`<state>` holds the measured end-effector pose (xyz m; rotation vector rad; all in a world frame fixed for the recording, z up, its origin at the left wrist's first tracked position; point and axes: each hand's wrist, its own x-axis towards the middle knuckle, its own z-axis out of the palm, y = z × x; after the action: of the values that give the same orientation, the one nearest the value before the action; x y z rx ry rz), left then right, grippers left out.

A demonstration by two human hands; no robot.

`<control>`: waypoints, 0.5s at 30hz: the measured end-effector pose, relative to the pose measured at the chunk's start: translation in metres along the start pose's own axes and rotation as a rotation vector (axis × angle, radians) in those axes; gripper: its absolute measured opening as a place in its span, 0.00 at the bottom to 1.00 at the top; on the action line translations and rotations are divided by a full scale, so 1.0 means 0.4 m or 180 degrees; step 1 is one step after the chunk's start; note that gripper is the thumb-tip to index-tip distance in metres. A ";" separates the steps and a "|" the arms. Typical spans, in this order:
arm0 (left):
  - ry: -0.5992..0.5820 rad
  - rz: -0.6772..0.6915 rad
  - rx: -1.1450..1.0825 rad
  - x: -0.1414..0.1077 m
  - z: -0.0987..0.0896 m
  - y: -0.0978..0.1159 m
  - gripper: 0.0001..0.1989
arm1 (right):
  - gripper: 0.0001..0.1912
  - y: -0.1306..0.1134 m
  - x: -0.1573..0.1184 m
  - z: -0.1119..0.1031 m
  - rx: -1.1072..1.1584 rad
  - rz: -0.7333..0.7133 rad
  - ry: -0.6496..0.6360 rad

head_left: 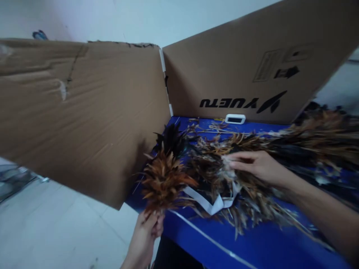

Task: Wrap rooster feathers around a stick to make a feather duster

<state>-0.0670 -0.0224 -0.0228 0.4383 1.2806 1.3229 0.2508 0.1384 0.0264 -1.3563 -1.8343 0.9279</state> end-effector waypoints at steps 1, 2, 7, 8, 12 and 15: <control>-0.0120 -0.0031 -0.0020 0.000 0.011 0.000 0.21 | 0.17 0.007 -0.015 -0.002 -0.0158 -0.0060 -0.0028; -0.0220 -0.0029 -0.0067 -0.001 0.022 0.000 0.21 | 0.16 0.013 -0.030 -0.004 -0.0295 -0.0190 -0.0009; -0.0541 -0.0116 0.0089 -0.002 0.066 -0.007 0.22 | 0.20 -0.005 -0.110 -0.019 -0.1058 -0.0561 0.0493; -0.0590 -0.0107 0.0149 0.000 0.072 -0.012 0.21 | 0.20 -0.020 -0.128 -0.024 -0.1025 -0.0417 0.0497; -0.0811 0.0060 0.0418 0.013 0.095 -0.037 0.21 | 0.19 -0.092 -0.201 -0.027 -0.0423 0.0174 0.0036; -0.0940 0.0225 0.0678 0.023 0.112 -0.062 0.20 | 0.18 -0.124 -0.249 0.010 -0.0173 0.0120 -0.0222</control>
<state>-0.0195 -0.0035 -0.0329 0.8042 1.1684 1.1336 0.2467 0.0311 0.0563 -1.4121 -1.9047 0.9624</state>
